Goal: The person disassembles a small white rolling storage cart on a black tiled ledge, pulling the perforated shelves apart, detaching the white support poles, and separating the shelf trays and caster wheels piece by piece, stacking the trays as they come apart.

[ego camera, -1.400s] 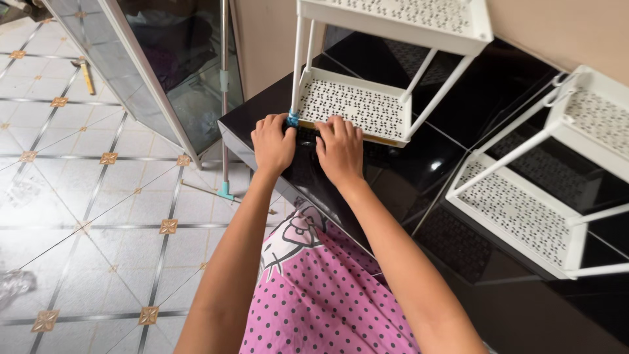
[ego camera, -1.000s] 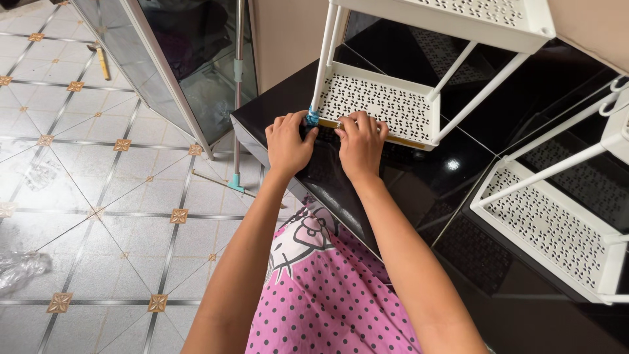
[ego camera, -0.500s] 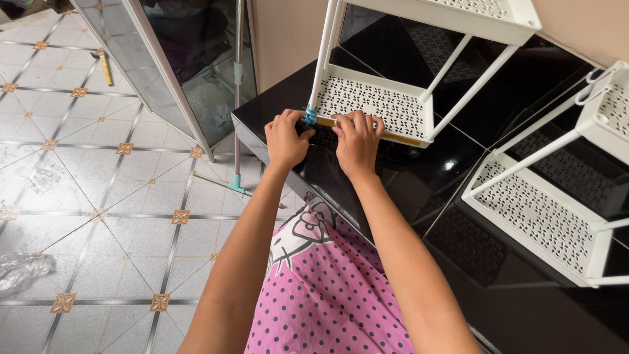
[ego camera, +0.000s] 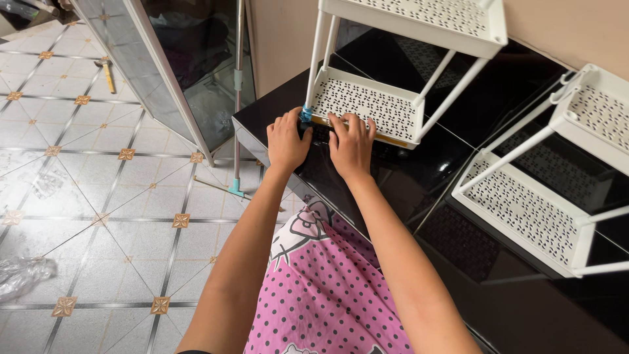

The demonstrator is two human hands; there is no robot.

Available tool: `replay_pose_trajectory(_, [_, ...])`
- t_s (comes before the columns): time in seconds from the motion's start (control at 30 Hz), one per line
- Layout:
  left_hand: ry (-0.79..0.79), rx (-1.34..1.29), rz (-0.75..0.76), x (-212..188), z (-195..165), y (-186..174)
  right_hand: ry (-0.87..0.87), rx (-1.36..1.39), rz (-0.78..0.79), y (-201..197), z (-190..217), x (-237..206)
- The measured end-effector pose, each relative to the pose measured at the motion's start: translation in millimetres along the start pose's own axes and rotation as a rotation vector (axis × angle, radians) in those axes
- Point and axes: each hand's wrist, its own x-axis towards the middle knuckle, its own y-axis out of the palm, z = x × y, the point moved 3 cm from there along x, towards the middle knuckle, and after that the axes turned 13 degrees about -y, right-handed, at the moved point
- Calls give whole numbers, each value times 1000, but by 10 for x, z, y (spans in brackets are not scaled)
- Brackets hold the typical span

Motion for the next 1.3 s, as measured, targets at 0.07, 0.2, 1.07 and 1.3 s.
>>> replay_pose_trajectory(0.07, [-4,19,6,-12,13,6,-24,9,-2,-68,21,-5])
replay_pose_trajectory(0.2, [18,-4,-52,-55,-20,-15,-95,36,16,-452,2,-279])
replay_pose_trajectory(1.07, [248,-27,157,-1460,-2230,1250,590,-186,165,-1790,-1348,-2309])
replay_pose_trajectory(1.3, [304,-212,126,-1359,-2085,1188,355,-90,215,-1520,-1337,-2160])
